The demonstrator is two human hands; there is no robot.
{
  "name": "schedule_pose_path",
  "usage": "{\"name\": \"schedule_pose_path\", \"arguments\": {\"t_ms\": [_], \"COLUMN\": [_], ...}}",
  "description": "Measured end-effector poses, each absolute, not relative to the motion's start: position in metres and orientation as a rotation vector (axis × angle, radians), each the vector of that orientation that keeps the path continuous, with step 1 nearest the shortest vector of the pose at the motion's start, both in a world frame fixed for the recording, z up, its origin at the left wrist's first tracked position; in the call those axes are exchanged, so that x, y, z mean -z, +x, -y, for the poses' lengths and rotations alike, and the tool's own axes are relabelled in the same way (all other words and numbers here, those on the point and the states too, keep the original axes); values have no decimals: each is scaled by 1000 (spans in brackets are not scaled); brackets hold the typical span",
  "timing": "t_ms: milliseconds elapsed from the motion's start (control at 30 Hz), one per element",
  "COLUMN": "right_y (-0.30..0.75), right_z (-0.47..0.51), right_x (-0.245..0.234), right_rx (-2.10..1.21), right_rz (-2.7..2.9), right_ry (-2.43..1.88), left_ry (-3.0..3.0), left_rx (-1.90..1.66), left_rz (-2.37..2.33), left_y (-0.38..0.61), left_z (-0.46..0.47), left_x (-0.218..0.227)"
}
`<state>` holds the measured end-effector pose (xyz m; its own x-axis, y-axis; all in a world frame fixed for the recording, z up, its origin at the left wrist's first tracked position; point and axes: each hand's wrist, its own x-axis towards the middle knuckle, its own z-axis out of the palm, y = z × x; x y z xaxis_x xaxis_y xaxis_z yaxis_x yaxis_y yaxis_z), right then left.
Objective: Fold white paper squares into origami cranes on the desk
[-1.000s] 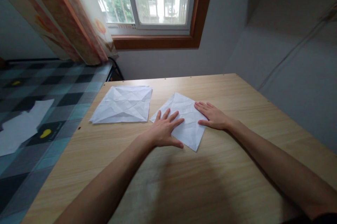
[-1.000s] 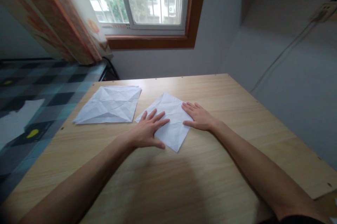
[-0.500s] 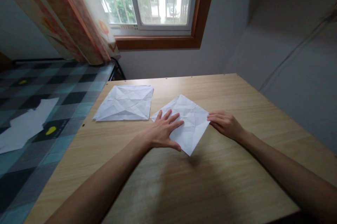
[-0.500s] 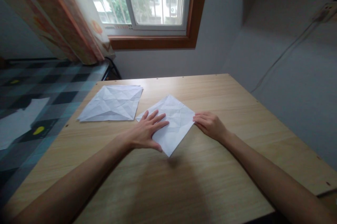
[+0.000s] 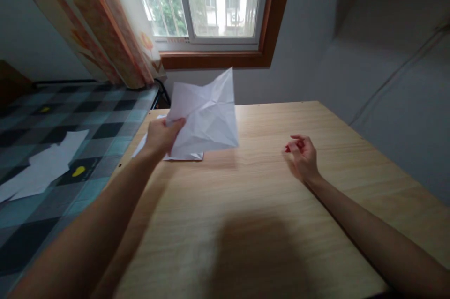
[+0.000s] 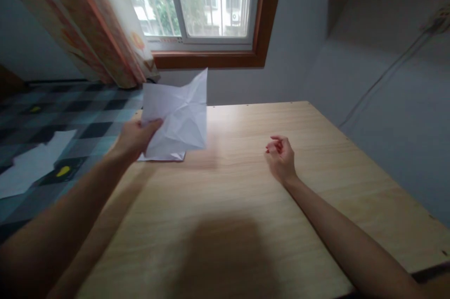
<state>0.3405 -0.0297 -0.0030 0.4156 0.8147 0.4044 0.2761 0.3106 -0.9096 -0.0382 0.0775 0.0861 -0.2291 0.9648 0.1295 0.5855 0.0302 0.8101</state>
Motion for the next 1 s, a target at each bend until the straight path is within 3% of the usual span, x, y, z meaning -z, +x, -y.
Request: {"name": "schedule_pose_path", "arguments": {"t_ms": [233, 400, 633, 1000], "right_y": [340, 340, 339, 341], "right_z": [30, 29, 30, 29], "right_x": [7, 7, 7, 7], "right_rx": [-564, -569, -577, -549], "right_rz": [1280, 1294, 1342, 1396], "right_ry": [-1324, -1351, -1384, -1411], "left_ry": [1539, 2099, 2353, 2378], "left_rx": [-769, -572, 21, 39], "left_rz": [-2222, -2418, -2004, -1954], "left_y": [-123, -116, -66, -73], "left_z": [-108, -101, -103, -126], "left_x": [-81, -68, -38, -40]}}
